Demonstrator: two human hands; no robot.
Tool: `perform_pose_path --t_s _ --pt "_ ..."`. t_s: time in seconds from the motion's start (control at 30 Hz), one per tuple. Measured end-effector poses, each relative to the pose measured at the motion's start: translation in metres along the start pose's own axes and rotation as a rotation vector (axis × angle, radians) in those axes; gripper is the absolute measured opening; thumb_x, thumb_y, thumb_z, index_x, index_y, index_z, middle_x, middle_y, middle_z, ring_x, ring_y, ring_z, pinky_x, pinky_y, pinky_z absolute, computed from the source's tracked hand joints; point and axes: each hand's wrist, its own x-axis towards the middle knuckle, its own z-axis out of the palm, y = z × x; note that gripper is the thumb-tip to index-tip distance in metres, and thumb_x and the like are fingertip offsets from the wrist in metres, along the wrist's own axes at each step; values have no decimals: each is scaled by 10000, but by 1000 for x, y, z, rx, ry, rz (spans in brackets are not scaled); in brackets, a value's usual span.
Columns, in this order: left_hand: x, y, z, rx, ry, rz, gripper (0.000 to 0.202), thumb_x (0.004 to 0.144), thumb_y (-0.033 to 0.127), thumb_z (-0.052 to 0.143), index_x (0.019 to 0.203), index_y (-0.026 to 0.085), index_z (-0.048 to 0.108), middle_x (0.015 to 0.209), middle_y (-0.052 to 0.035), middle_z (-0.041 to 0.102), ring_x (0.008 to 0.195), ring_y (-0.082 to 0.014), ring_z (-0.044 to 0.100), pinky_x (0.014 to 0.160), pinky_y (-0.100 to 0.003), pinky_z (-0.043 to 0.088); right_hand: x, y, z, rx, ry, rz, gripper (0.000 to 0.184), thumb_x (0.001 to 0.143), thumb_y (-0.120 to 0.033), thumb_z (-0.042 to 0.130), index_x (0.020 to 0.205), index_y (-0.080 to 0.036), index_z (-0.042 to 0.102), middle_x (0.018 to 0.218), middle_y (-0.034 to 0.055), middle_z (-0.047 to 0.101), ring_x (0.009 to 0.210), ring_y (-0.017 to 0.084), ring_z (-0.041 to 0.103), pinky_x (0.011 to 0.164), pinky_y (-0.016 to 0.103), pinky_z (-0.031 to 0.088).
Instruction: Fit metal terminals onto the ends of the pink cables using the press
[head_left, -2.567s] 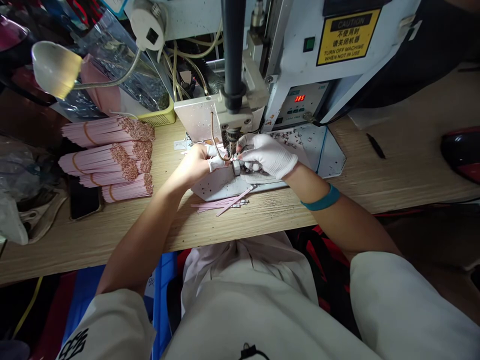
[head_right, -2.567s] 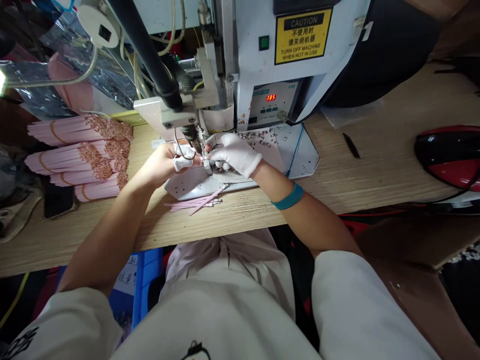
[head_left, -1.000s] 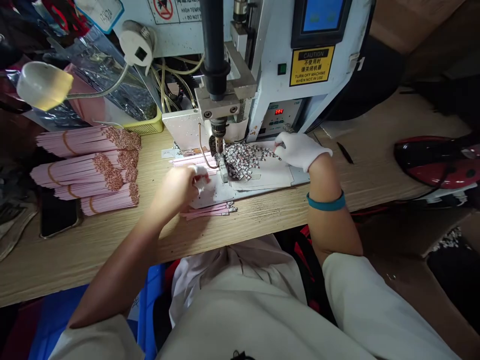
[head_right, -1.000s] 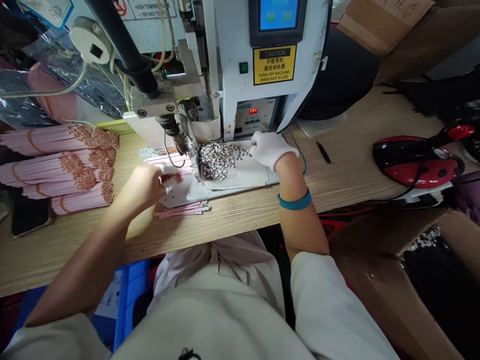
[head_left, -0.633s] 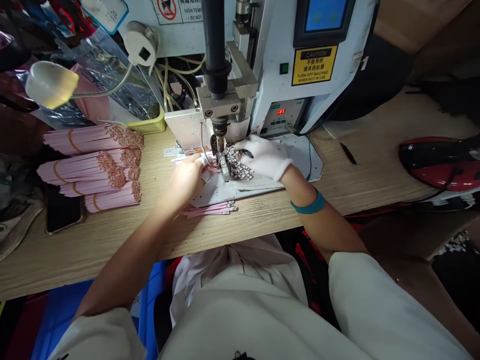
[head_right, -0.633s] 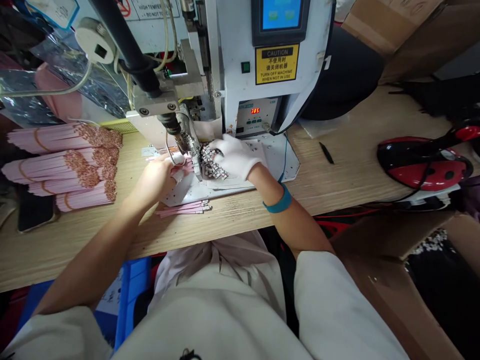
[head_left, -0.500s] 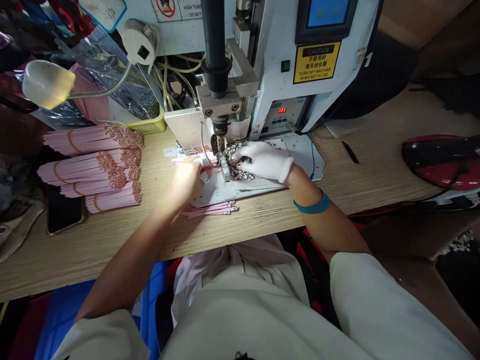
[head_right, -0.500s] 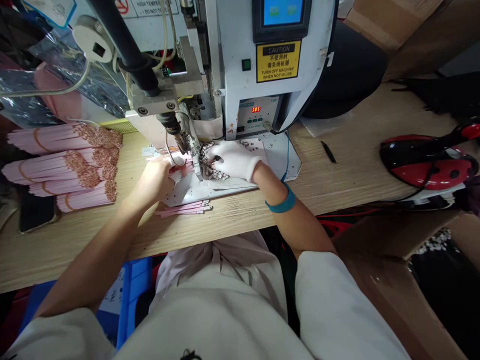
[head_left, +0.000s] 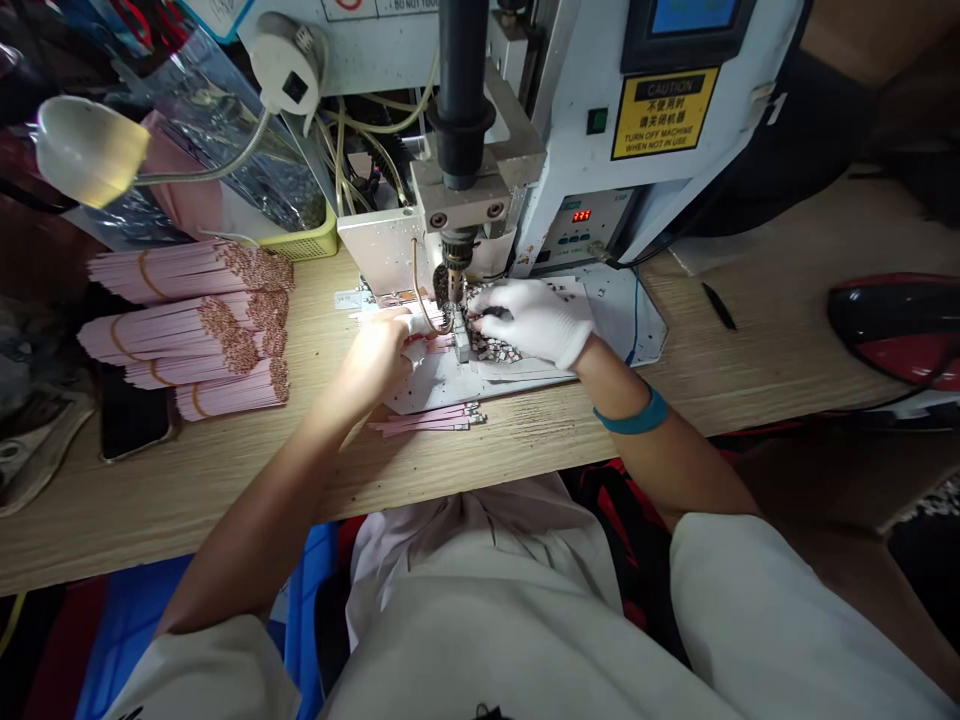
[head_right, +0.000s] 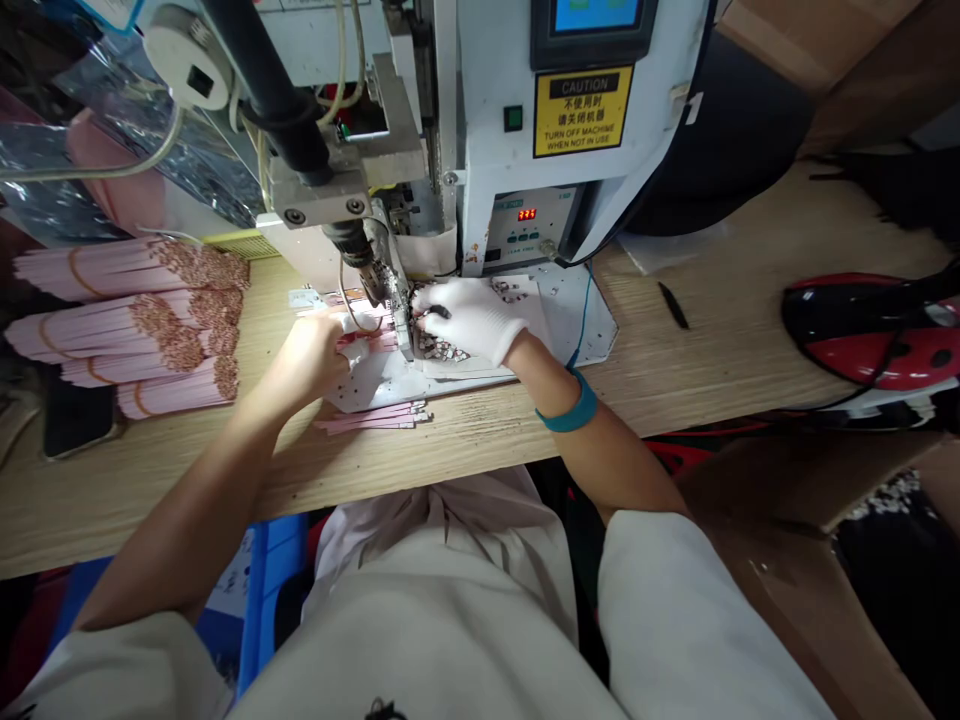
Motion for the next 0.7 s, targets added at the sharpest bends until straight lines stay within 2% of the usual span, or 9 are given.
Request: perform_pose_path --t_s 0.1,0.2,0.27,0.37,0.43,0.57,0.7 --pt "0 0 -1 -84 -14 -1 229 771 205 517 870 127 708 869 -104 704 801 -230 628 710 -308 473 4 -2 7 21 -16 18 259 760 -103 603 966 -140 756 1004 74 742 946 238 658 872 352 482" --pt "0 0 -2 -150 -30 -3 242 810 272 522 853 126 710 852 -94 707 785 -217 621 705 -303 456 2 -6 2 112 17 112 108 755 -136 646 832 -149 722 843 54 720 826 221 654 790 354 508" --pt "1 0 -2 -195 -34 -10 259 822 307 527 846 123 707 839 -87 706 769 -208 614 703 -301 450 0 -9 -3 335 35 227 20 761 -169 678 773 -156 669 723 38 674 692 193 635 662 327 525" --pt "1 0 -3 -274 -53 -43 301 830 367 531 844 121 705 840 -81 708 768 -205 608 699 -300 449 -1 -17 -3 819 9 400 132 757 -172 720 751 -172 588 617 13 610 509 140 575 467 269 502" --pt "0 -1 -4 -354 -61 -83 331 823 414 546 818 120 700 831 -78 704 769 -204 605 690 -294 452 0 -21 1 1021 -15 458 198 741 -150 752 731 -177 556 592 7 599 454 117 551 401 236 482" --pt "-1 -3 -3 -577 -92 -173 355 765 473 643 765 120 677 755 -54 674 678 -164 566 604 -252 426 1 -26 6 1102 -74 470 198 752 -105 749 699 -156 565 559 7 587 426 90 538 323 167 408" --pt "0 -6 1 -729 -102 -178 303 732 421 712 801 130 666 767 -28 657 646 -130 542 589 -228 417 1 -24 4 1128 -98 456 147 763 -47 710 736 -137 597 564 4 586 435 92 556 334 162 430"
